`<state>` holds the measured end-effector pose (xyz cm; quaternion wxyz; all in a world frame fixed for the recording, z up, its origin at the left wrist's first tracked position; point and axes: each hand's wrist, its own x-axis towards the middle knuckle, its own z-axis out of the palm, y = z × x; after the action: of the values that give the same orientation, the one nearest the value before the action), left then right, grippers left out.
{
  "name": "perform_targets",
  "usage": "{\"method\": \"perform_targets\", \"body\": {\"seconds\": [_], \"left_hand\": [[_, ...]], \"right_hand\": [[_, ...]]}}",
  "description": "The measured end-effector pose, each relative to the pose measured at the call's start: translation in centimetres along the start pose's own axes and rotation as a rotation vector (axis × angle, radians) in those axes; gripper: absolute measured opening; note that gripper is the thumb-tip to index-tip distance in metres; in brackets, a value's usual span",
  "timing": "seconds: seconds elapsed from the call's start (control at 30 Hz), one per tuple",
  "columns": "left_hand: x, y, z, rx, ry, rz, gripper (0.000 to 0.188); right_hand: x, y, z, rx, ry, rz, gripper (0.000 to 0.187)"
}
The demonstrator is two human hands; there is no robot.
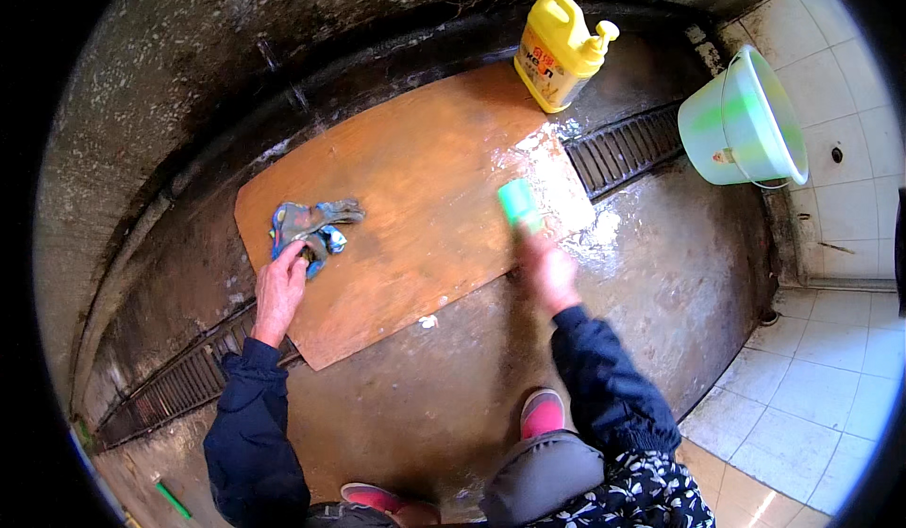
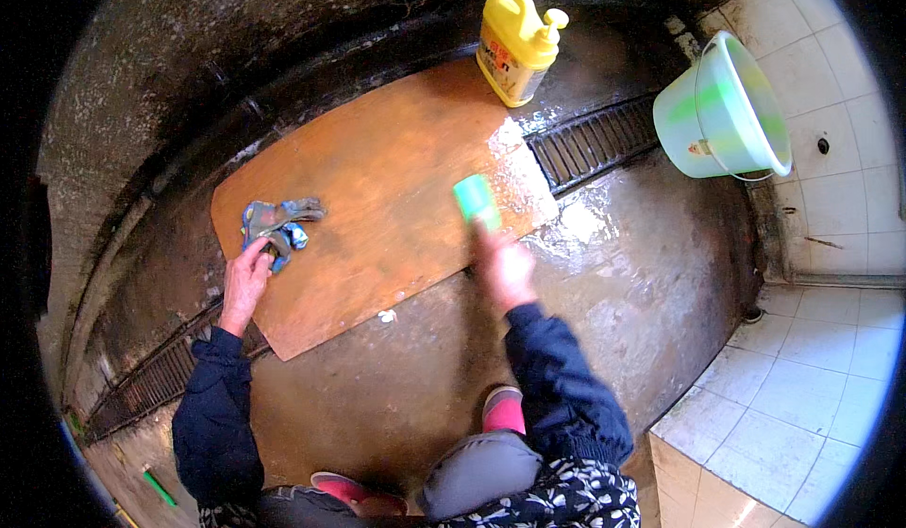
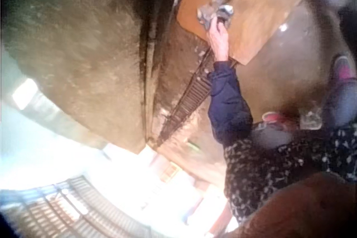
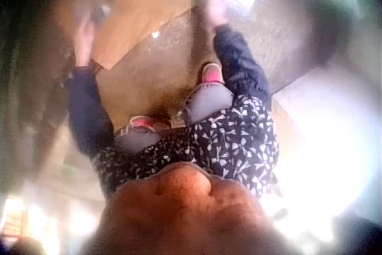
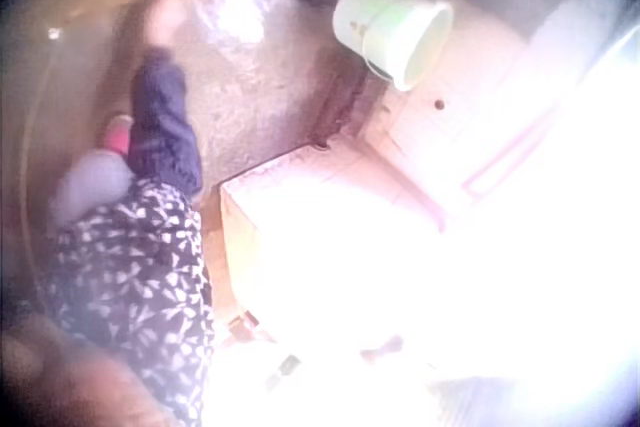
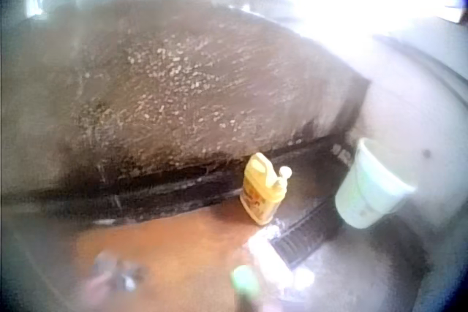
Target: The person carries a large wooden cutting board to a washing area and scrubs it with a green brush and liquid soap. They rinse the board under running water and continue scrubbing both sides before rinsing the brush.
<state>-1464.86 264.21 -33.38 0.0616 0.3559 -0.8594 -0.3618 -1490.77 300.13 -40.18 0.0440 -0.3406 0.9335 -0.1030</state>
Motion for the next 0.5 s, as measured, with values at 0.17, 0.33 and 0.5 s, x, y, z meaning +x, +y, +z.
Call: {"method": "perform_targets", "body": {"seconds": [0.17,0.33,0.5], "left_hand": [[0.7,0.3,-1.0,0.056,0.077,-0.037,0.017],[0.3,-0.4,-3.5,0.136,0.250,0.039,0.014],[0.4,1.2,1.7,0.180,0.055,0.016,0.069]], "right_hand": [[-2.3,-7.0,-0.3,-0.036,-0.279,-0.392,0.043],[8.5,5.1,-1.5,0.068,0.151,0.029,0.030],[2.5,-5.9,1.5,-0.176,-0.077,-0.311,0.056]]}}
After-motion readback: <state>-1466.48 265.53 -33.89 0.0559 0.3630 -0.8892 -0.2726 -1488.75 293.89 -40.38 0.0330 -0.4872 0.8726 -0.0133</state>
